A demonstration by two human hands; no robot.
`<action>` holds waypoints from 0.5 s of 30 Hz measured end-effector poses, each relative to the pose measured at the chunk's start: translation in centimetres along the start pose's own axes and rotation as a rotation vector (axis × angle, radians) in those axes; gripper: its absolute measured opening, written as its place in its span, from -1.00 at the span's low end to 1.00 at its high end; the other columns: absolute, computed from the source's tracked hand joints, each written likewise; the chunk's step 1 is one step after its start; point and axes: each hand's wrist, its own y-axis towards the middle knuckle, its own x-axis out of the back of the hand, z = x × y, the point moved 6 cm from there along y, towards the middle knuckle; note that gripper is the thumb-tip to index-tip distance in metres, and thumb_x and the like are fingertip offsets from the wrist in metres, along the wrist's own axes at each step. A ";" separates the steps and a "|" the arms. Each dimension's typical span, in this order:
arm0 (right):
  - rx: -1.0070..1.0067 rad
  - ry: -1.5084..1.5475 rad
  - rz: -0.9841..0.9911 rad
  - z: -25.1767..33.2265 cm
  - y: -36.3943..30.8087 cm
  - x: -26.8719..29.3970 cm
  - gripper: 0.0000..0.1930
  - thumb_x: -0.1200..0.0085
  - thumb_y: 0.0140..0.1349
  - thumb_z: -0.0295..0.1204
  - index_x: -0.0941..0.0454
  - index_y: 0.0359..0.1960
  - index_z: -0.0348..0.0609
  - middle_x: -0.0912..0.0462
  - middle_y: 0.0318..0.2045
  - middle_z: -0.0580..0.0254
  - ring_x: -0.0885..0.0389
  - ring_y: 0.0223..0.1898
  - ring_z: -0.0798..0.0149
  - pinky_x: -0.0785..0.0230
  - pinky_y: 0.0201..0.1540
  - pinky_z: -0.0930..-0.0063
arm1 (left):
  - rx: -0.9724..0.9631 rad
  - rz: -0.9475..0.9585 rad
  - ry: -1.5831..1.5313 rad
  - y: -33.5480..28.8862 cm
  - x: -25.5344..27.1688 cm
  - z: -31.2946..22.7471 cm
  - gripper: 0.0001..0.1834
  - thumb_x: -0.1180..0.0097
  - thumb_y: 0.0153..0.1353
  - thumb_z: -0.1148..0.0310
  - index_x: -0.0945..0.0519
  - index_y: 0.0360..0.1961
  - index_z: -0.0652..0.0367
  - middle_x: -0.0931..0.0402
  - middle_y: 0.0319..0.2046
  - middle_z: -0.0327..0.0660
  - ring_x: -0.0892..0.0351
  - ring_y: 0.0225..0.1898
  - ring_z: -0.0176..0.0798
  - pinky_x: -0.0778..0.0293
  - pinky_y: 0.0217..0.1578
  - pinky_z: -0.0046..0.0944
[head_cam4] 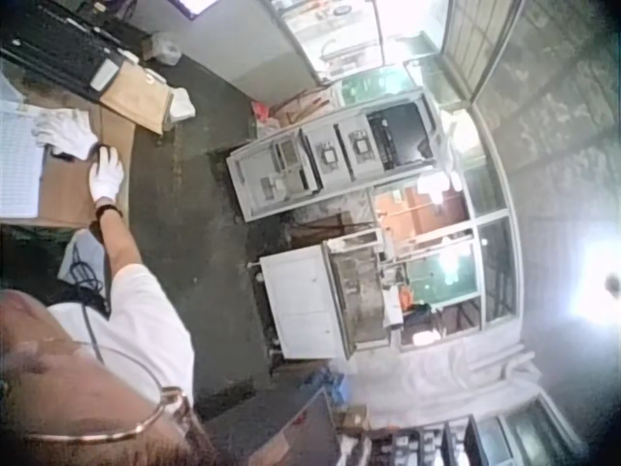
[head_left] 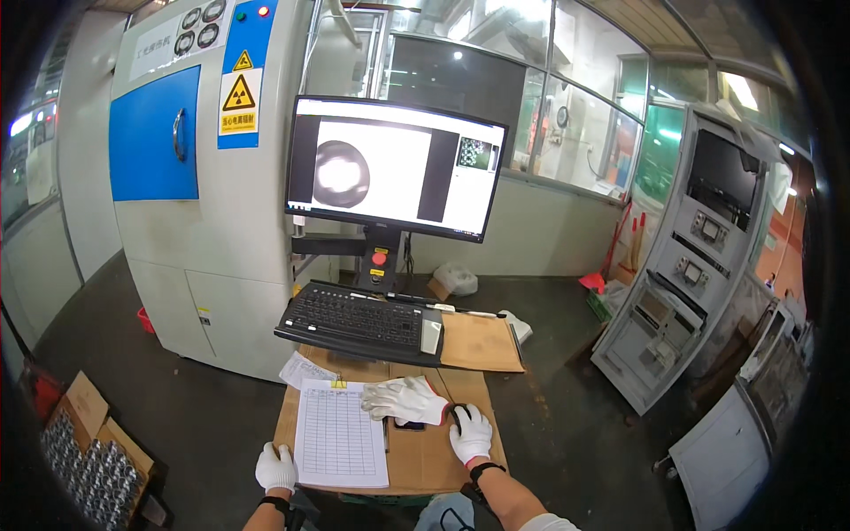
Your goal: Inspecting metal piston heads using an X-ray inspection machine and logging results on a computer.
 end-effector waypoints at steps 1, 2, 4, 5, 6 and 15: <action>-0.015 0.008 0.015 0.0 0.0 0.0 -0.51 -0.23 0.16 -0.27 -0.56 0.18 0.12 -0.53 0.21 0.06 -0.57 0.04 -0.15 -0.45 0.08 -0.08 | -0.009 -0.008 -0.006 0.0 0.0 0.0 -0.57 -0.03 0.40 0.04 -0.61 -0.01 0.19 -0.69 -0.23 0.10 -0.70 -0.17 0.21 -0.58 -0.12 0.13; -0.028 0.017 0.030 0.0 0.0 -0.1 -0.49 -0.24 0.14 -0.28 -0.57 0.19 0.11 -0.53 0.21 0.05 -0.56 0.07 -0.16 -0.43 0.12 -0.07 | -0.009 -0.008 -0.004 0.0 0.1 0.1 -0.57 -0.03 0.40 0.04 -0.61 -0.01 0.19 -0.69 -0.23 0.10 -0.70 -0.17 0.21 -0.58 -0.12 0.13; -0.011 0.010 0.019 0.1 0.1 -0.1 -0.50 -0.23 0.16 -0.27 -0.56 0.19 0.11 -0.52 0.21 0.06 -0.56 0.06 -0.15 -0.44 0.10 -0.07 | -0.010 -0.009 -0.009 -0.2 0.2 0.1 -0.58 -0.02 0.40 0.04 -0.61 -0.02 0.18 -0.70 -0.23 0.10 -0.70 -0.17 0.22 -0.57 -0.13 0.14; 0.007 0.001 0.008 0.2 0.1 -0.1 -0.51 -0.22 0.17 -0.25 -0.55 0.19 0.11 -0.52 0.21 0.07 -0.57 0.05 -0.13 -0.46 0.08 -0.07 | -0.004 -0.012 -0.007 -0.2 0.2 0.1 -0.58 -0.02 0.40 0.04 -0.61 -0.02 0.18 -0.70 -0.23 0.10 -0.70 -0.17 0.22 -0.57 -0.13 0.14; 0.016 0.007 0.013 0.2 0.1 -0.3 -0.51 -0.22 0.17 -0.25 -0.55 0.19 0.11 -0.52 0.21 0.07 -0.57 0.05 -0.13 -0.46 0.08 -0.07 | -0.004 -0.006 -0.023 -0.1 0.2 0.1 -0.57 -0.01 0.40 0.03 -0.61 -0.02 0.18 -0.70 -0.23 0.11 -0.70 -0.17 0.22 -0.57 -0.12 0.15; -0.009 0.019 0.021 -0.3 0.1 -0.3 -0.50 -0.25 0.14 -0.30 -0.56 0.18 0.06 -0.51 0.22 0.03 -0.53 0.10 -0.18 -0.41 0.13 -0.10 | -0.017 0.039 0.011 -0.4 0.9 -1.1 -0.56 0.00 0.41 0.00 -0.60 -0.03 0.19 -0.71 -0.24 0.11 -0.71 -0.15 0.22 -0.57 -0.12 0.16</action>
